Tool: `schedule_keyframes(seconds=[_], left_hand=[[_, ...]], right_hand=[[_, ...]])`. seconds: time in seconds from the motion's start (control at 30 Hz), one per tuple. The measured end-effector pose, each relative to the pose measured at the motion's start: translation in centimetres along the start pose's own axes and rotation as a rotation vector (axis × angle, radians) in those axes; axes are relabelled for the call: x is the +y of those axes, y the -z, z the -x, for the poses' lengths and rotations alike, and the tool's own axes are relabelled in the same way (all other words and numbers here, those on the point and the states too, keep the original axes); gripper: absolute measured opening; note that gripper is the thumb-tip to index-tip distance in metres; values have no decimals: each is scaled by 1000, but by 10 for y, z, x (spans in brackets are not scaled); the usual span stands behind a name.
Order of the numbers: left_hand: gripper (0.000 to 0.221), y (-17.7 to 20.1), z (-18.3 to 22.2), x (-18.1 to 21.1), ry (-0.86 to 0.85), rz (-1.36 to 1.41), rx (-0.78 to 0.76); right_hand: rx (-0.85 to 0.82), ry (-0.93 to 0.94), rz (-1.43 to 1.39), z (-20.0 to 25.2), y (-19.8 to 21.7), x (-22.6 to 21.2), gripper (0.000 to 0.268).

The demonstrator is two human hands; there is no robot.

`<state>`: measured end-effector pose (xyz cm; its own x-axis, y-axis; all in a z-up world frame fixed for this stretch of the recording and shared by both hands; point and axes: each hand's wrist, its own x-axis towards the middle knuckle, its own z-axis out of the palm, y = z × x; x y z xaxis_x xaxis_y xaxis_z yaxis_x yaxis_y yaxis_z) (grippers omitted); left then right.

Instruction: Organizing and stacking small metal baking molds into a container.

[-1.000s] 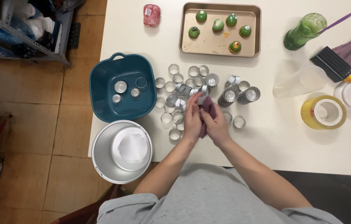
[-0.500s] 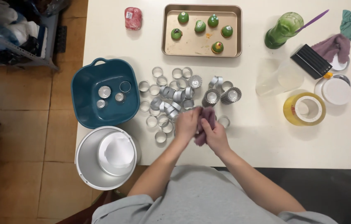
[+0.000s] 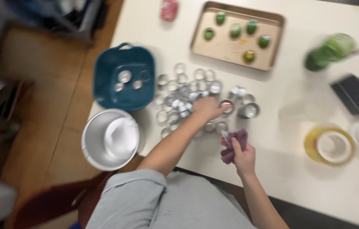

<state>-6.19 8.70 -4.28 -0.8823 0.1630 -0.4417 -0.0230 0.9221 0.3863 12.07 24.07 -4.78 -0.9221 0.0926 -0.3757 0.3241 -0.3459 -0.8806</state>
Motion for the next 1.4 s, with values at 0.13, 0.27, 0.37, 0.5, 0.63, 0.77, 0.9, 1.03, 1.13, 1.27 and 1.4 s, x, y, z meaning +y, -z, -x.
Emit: schedule_keyframes(seconds=[0.13,0.27,0.37,0.5,0.63,0.77,0.9,1.03,1.13,1.27,1.4], left_hand=[[90,12,3,-9,104,181,-47],[63,49,19,-63,-12,532,328],[28,100,32,-150,31,633,711],[35,118,-12,-327,211,208,897],[42,146,-35,-359,349,87,761],[40,171,-46,-345,518,176,360],[25,147,-63,-369,449,109,281],[27,136,-67,-386,316,-54,377],[30,140,-48,-386,177,-169,471],[29,150,-15,-368,43,5,678],[32,171,17,-326,-62,50,770]], right_hand=[[-98,-54,174,3,-12,2,31],[-144,-143,225,-7,-11,17,33],[-105,-174,225,-19,-4,28,34],[-35,-219,268,-23,-9,24,35],[4,-201,306,-28,-20,17,36],[63,-197,379,-30,-27,10,36],[78,-166,383,-29,-17,18,35],[88,-138,299,-30,-28,19,32],[112,-208,387,-27,-38,19,31],[8,-161,372,-22,-46,23,29],[-85,4,445,-18,-41,33,26]])
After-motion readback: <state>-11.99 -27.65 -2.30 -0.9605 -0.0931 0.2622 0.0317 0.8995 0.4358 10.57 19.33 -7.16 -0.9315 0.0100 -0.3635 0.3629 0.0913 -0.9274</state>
